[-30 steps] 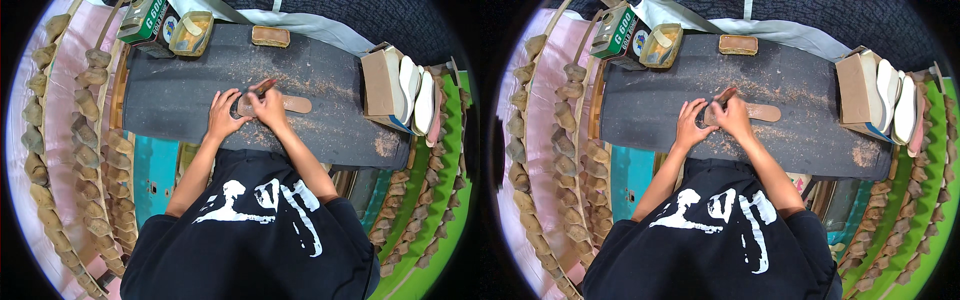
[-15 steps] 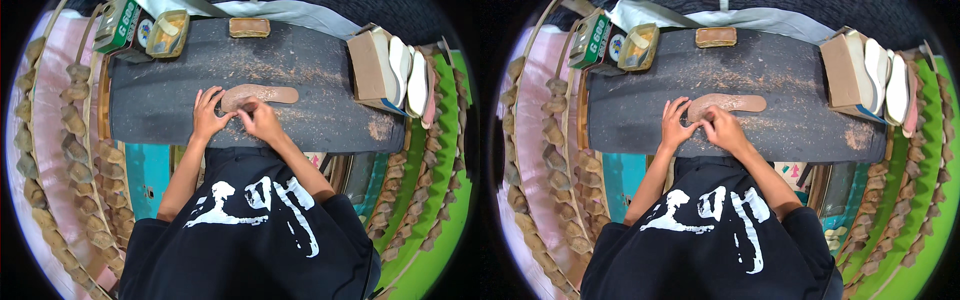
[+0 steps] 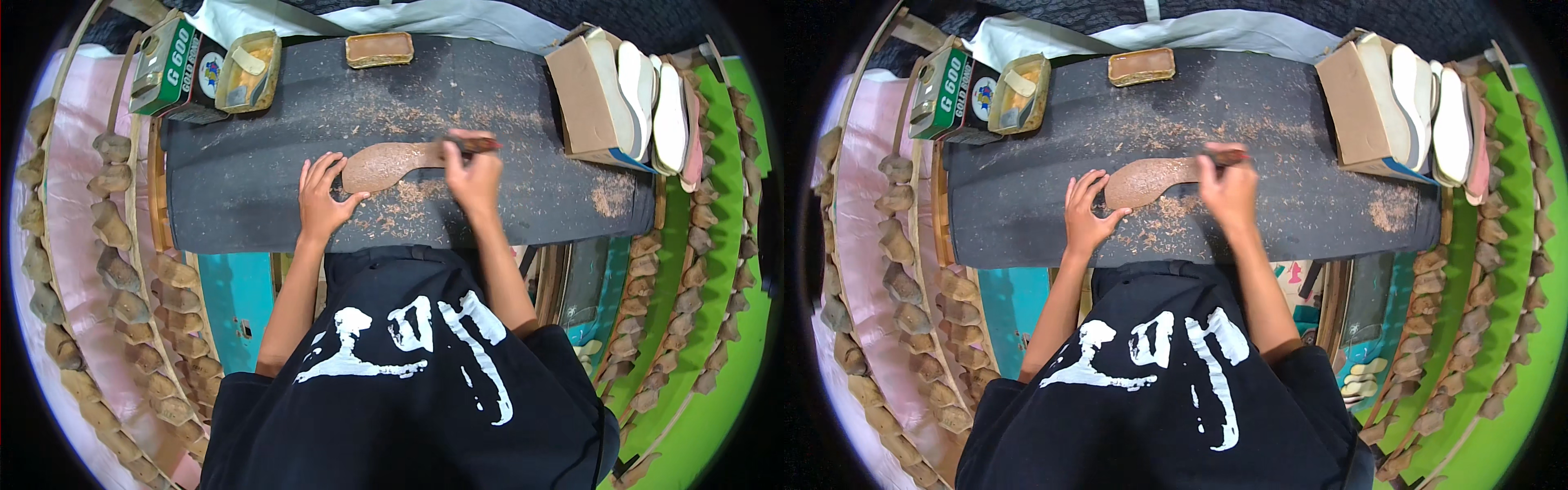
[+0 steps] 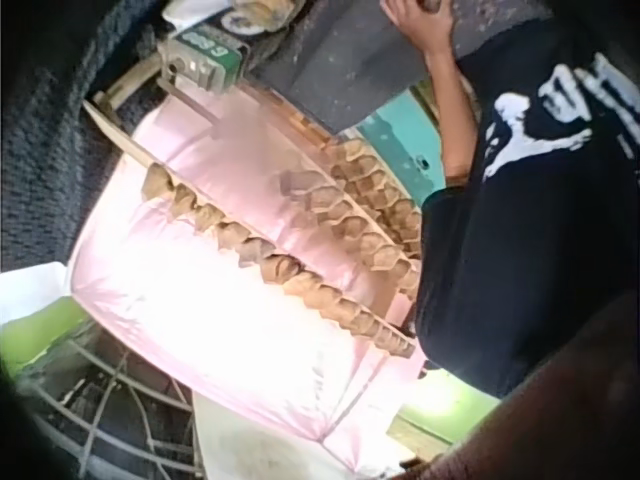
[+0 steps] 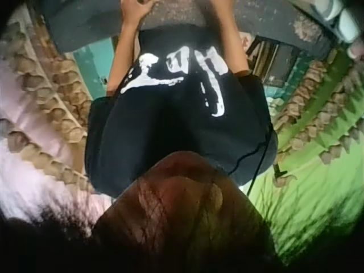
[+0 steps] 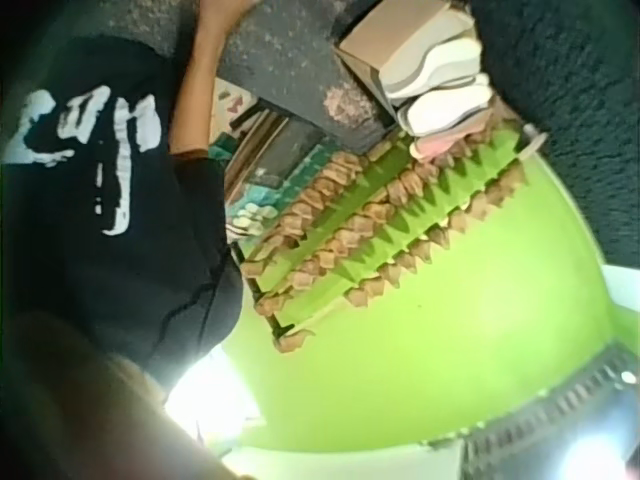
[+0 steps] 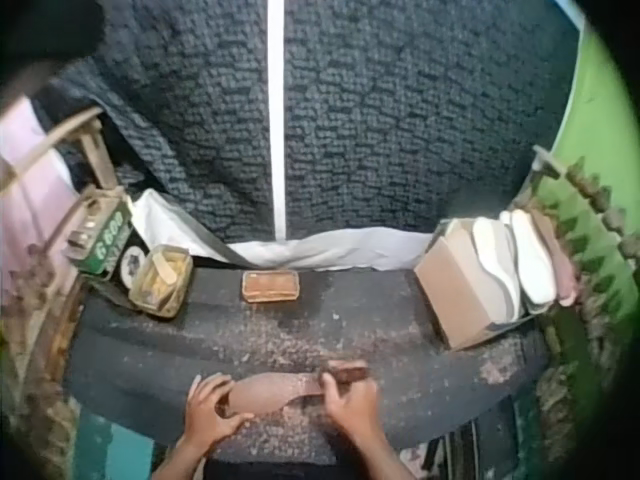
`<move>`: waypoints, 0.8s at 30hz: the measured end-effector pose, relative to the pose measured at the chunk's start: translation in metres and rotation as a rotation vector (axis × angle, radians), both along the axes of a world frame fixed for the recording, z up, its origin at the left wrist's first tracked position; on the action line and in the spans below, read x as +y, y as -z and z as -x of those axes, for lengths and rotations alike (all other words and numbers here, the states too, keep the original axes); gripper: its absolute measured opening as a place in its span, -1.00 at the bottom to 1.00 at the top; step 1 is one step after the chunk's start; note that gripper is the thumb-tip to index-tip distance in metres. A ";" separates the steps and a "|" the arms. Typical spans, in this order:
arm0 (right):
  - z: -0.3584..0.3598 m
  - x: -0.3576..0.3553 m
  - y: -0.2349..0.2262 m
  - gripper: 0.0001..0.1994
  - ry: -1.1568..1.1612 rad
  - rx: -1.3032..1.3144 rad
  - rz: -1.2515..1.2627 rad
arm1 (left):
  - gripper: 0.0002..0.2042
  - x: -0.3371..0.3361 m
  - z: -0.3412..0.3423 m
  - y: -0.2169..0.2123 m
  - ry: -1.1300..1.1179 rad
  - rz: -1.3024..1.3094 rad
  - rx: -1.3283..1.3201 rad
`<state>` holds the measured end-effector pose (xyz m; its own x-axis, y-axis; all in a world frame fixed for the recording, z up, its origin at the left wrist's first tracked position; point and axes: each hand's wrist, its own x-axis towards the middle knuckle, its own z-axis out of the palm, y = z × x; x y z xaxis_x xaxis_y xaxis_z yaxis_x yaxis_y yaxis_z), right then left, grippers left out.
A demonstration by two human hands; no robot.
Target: Applying glue to shoe insoles using a brush.
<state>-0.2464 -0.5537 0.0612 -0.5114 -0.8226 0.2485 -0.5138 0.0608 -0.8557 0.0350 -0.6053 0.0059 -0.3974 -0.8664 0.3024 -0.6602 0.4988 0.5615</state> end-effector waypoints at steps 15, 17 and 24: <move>-0.045 -0.028 0.014 -0.80 -0.306 0.371 0.065 | -0.27 -0.001 0.003 -0.001 -0.017 0.008 -0.010; -0.080 -0.032 0.010 -0.84 -0.527 0.355 0.144 | -0.27 -0.003 0.001 0.005 -0.015 0.014 -0.011; -0.007 -0.017 0.021 -0.79 -0.126 0.115 -0.123 | -0.26 0.000 0.001 -0.004 -0.026 -0.009 -0.005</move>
